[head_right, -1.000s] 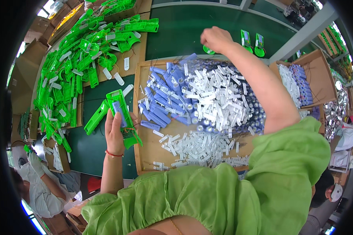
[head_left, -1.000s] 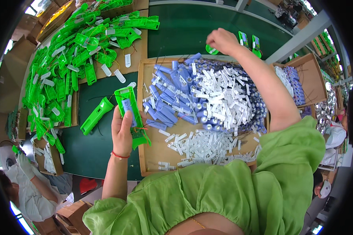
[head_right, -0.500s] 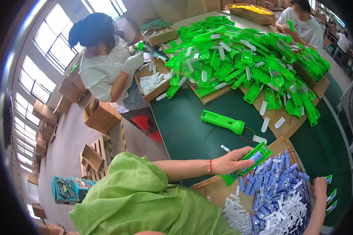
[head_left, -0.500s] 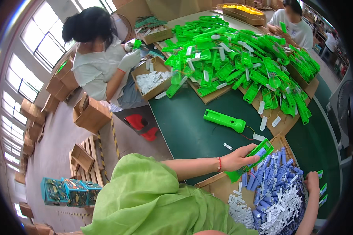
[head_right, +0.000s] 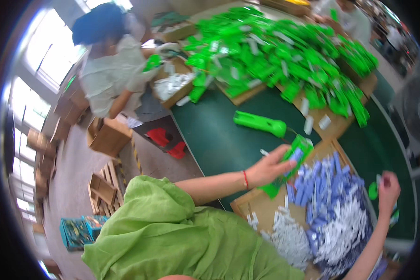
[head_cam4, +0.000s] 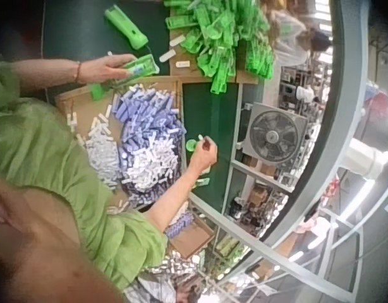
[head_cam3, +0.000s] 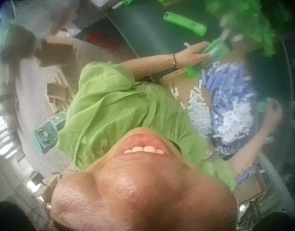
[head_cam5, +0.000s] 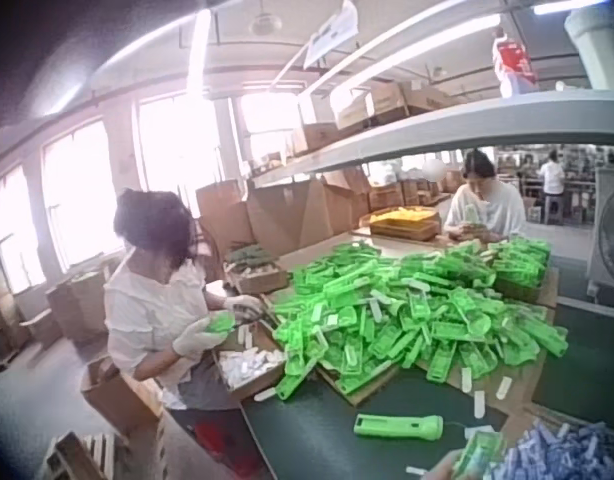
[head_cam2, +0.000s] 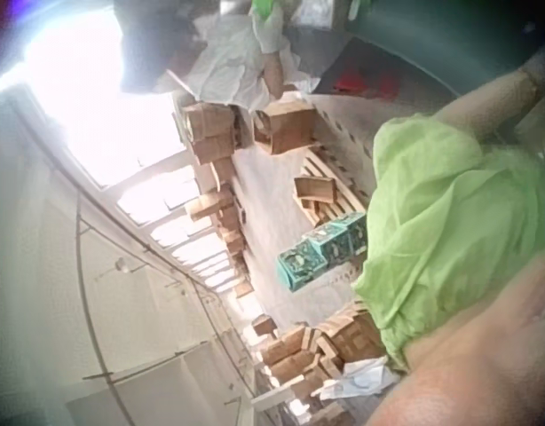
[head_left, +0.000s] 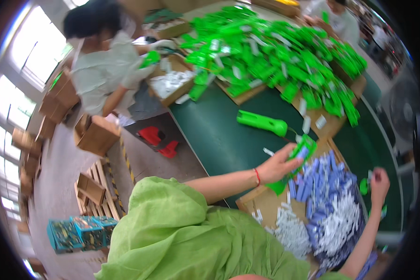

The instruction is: The person assembles portable flashlights by fitting internal wiring, batteries, and white components into plastic casings, then placing the assembled units onto a conveyor belt by hand.

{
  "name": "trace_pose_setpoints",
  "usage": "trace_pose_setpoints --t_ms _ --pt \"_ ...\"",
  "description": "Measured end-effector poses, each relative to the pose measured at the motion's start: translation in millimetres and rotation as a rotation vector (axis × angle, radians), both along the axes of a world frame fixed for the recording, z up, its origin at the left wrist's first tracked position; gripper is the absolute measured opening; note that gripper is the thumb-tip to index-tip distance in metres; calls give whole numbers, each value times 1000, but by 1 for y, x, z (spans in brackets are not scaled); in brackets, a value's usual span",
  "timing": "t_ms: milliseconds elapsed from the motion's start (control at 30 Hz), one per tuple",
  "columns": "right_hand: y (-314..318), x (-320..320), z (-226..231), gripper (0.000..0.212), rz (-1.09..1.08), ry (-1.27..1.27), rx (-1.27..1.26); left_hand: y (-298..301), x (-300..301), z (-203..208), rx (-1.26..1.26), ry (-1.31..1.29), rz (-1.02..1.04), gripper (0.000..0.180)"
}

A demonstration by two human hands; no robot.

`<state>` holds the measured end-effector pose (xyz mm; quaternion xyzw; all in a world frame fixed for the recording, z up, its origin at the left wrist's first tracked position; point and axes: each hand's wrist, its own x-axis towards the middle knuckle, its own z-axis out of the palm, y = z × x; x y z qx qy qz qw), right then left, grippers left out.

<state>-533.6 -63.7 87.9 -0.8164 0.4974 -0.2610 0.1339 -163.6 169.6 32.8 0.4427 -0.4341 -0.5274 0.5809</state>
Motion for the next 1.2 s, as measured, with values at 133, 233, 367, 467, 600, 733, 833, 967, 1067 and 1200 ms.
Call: trace_pose_setpoints --t_ms 133,233,367,467,600,733,833,967,1067,1200 --pt "94 114 48 18 166 -641 304 -7 -12 4 -87 -148 104 37" --pt "141 166 31 15 200 -711 296 -4 -23 12 -21 89 -24 39" --pt "153 185 12 12 117 -798 321 -4 -30 10 -43 128 -131 45" --pt "157 188 9 14 87 -825 367 -5 -28 3 -52 72 -156 38" --pt "153 196 6 12 66 -872 423 -3 -25 -4 -32 61 -154 39" --pt "151 211 1 12 56 -742 374 -7 -23 -10 -56 -12 -159 42" --pt "141 212 -1 17 51 -680 338 -12 -17 -7 -47 -21 -147 45" --pt "122 213 -4 23 42 -403 -38 -21 1 2 6 -123 -210 42" --pt "104 216 -17 20 269 -599 630 -29 14 -6 21 -31 -239 44" --pt "7 190 -7 15 231 -585 211 -39 60 0 -24 -263 9 45"
